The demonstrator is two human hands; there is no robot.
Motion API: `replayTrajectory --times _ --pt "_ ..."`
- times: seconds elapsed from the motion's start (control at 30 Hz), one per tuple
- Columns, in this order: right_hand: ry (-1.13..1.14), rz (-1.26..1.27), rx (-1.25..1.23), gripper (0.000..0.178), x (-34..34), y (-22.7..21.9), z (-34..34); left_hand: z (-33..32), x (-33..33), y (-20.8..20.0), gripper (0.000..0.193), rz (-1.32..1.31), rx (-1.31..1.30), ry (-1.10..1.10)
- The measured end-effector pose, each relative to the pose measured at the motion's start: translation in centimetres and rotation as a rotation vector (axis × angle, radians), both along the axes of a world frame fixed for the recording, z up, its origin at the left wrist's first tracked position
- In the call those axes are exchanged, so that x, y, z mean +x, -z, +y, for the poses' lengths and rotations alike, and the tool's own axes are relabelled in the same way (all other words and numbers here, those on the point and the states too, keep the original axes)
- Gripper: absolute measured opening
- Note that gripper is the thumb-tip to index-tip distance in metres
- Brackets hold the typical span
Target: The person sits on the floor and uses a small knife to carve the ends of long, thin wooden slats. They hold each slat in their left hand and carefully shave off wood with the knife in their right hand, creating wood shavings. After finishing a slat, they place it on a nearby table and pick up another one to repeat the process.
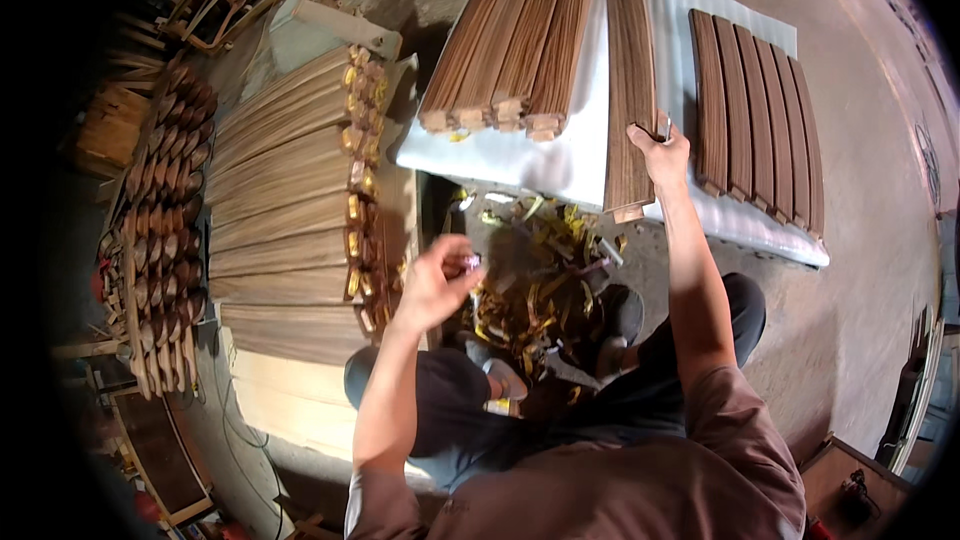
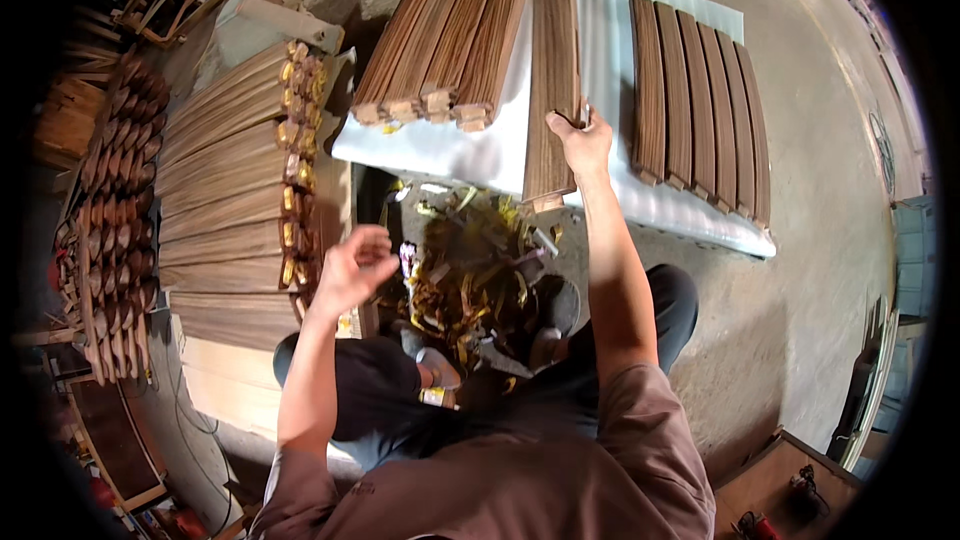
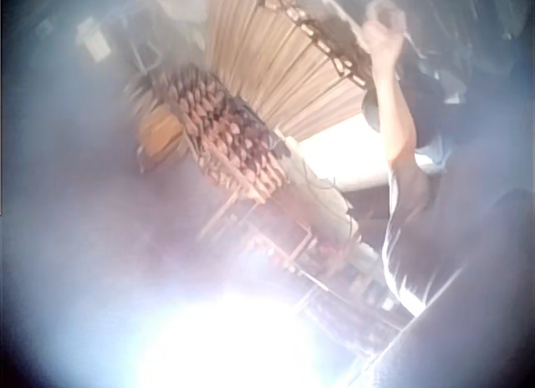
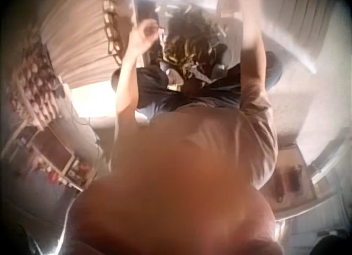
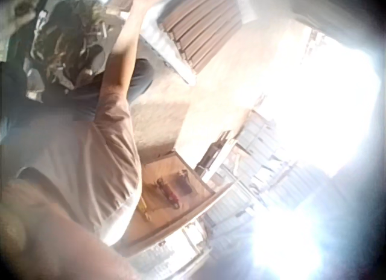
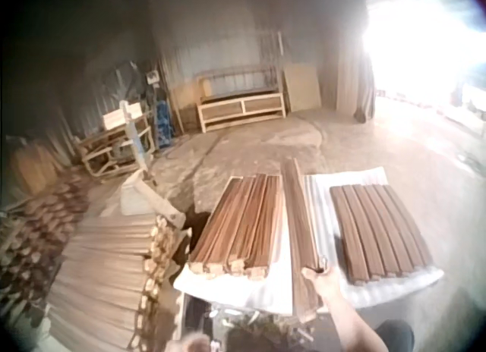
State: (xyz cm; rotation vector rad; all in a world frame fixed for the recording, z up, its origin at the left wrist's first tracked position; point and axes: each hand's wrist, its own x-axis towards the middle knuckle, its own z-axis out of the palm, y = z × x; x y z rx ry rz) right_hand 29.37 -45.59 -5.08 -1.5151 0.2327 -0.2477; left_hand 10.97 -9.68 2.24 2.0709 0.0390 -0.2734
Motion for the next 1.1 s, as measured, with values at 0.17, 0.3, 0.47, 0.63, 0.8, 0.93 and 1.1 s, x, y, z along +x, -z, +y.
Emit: replayTrajectory --times 0.17,0.3,0.47,0.63,0.8,0.93,1.1 --pt "0.13 0.09 -0.086 0.035 7.5 7.0 -0.9 -0.7 1.0 -1.5 0.055 -0.102 0.502 0.273" --pt "0.158 0.123 -0.058 0.038 12.1 11.0 1.0 -0.1 1.7 -0.7 0.055 -0.05 0.664 0.353" --pt "0.155 0.222 -0.255 0.048 17.8 15.8 2.1 -0.2 2.7 0.0 0.054 -0.053 0.595 0.347" --pt "0.105 0.238 -0.356 0.053 20.5 19.3 3.0 -1.2 4.1 1.0 0.054 -0.036 0.609 0.426" --pt "-0.038 0.429 -0.737 0.063 21.0 17.9 2.3 -1.6 4.4 1.2 0.055 -0.011 0.604 0.449" --pt "-0.08 0.53 -1.132 0.07 22.0 17.7 3.9 -1.3 3.8 1.1 0.055 0.033 0.606 0.455" --pt "-0.554 -0.041 -1.0 0.046 21.4 21.0 -2.7 1.3 2.5 2.1 0.054 -0.026 0.693 0.437"
